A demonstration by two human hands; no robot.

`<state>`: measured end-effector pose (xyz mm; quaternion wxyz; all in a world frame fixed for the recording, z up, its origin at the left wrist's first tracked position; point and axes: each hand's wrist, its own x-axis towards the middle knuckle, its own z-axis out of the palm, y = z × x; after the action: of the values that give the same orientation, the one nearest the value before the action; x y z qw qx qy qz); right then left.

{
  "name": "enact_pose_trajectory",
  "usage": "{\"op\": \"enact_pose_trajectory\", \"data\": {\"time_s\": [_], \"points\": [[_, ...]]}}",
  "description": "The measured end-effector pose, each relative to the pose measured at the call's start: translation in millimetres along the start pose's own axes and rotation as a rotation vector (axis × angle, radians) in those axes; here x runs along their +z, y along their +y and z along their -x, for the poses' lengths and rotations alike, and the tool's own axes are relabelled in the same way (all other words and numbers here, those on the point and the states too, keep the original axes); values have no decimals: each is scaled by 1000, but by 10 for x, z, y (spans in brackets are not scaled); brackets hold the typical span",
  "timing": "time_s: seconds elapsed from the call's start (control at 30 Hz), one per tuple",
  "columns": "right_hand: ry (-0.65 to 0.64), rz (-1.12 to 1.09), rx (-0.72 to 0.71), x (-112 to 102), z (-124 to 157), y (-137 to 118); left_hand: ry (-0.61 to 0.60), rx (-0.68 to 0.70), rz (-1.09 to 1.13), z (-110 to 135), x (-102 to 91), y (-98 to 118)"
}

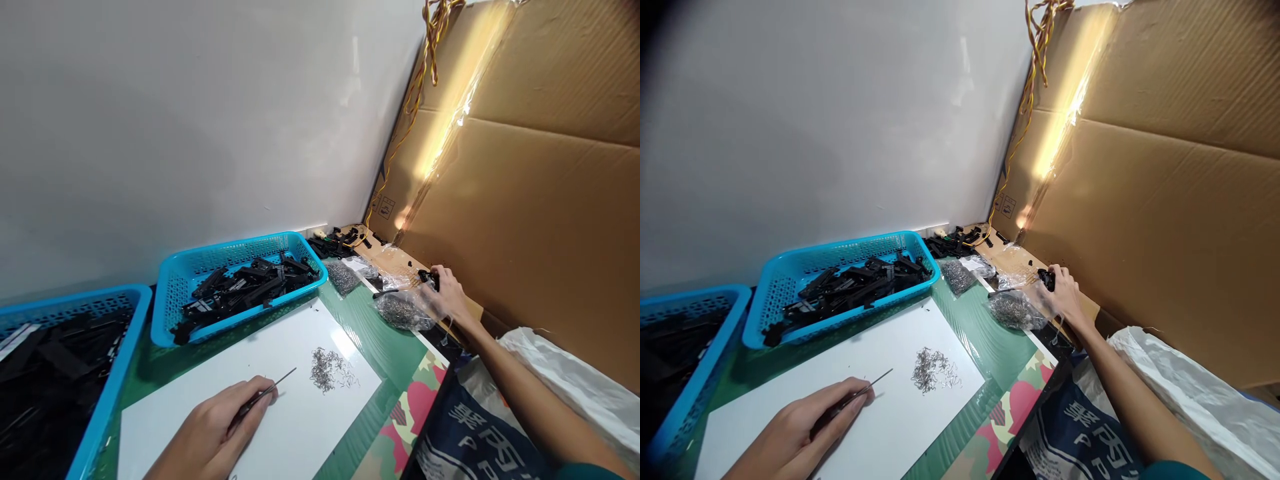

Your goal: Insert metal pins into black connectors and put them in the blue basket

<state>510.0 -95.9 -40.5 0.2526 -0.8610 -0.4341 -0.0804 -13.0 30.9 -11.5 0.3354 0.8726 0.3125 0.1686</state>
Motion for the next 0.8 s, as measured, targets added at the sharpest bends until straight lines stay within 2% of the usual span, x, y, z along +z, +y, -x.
{"op": "enact_pose_trajectory", "data": {"time_s": [0.2,0.3,0.57,0.8], "points": [[0,19,171,-37,-87,-33,-4,-3,-12,2,3,24],[5,15,202,-34,-117,-30,8,-3,-11,2,6,22],[36,-116,162,0,-114,14,-15,-14,-19,3,2,-15],[200,-389,55,-65,-114,158,-16,-7,-33,-4,-4,5]]}}
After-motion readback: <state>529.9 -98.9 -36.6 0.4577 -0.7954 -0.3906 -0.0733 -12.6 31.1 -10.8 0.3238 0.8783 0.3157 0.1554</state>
